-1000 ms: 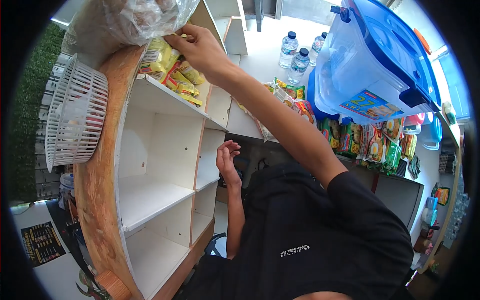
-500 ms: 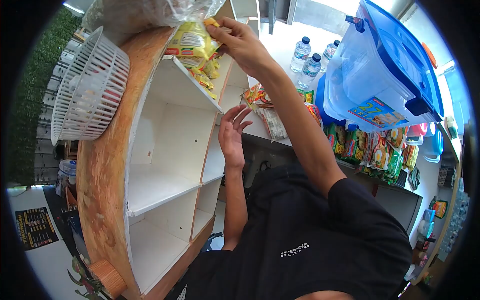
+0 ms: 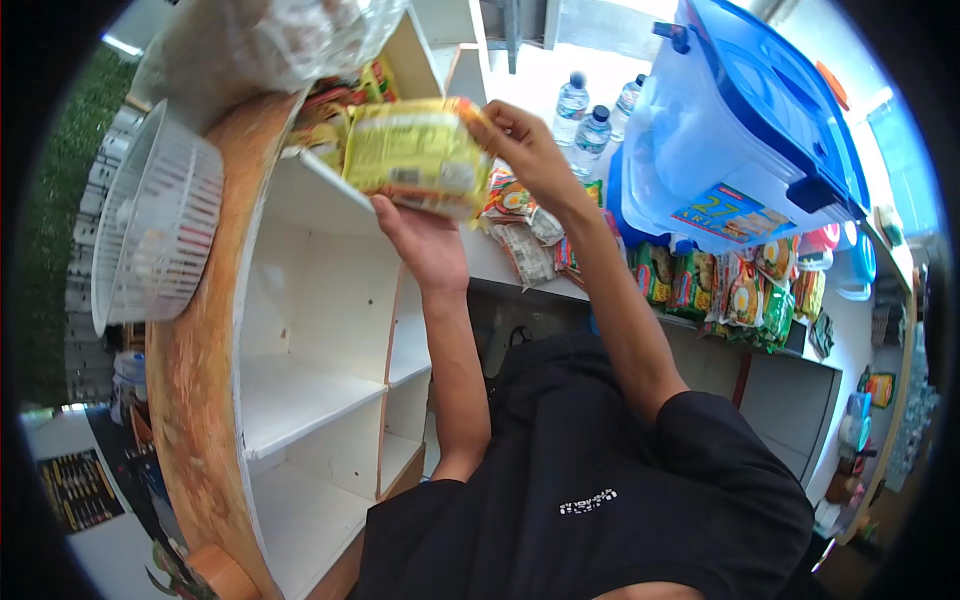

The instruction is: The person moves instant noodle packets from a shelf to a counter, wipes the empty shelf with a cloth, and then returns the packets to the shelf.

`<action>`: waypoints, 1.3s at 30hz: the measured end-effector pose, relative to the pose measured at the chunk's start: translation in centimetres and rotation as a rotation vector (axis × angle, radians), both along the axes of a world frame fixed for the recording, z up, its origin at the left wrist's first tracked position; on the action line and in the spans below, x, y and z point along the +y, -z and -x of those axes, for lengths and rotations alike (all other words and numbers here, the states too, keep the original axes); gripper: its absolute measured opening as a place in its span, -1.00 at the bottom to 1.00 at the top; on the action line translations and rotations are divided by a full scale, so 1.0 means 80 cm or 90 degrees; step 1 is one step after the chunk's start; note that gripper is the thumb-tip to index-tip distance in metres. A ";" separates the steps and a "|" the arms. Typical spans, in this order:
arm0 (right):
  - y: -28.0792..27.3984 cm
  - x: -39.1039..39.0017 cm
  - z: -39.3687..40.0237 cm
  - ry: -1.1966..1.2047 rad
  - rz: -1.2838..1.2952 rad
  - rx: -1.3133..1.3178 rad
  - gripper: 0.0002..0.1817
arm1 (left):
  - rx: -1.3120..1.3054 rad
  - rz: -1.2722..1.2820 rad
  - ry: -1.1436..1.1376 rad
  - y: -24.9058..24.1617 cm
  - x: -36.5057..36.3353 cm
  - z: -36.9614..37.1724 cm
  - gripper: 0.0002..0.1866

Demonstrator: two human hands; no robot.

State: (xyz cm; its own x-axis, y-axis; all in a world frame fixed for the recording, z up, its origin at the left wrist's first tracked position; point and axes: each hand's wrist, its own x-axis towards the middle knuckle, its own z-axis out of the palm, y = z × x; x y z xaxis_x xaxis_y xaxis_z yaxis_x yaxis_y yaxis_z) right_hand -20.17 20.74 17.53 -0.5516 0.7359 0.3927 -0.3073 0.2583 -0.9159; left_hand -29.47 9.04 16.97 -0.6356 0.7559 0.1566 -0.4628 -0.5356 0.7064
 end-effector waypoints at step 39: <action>0.062 -0.212 -0.587 0.472 0.331 0.093 -0.23 | 0.296 0.109 0.672 0.121 -0.043 -0.449 -0.12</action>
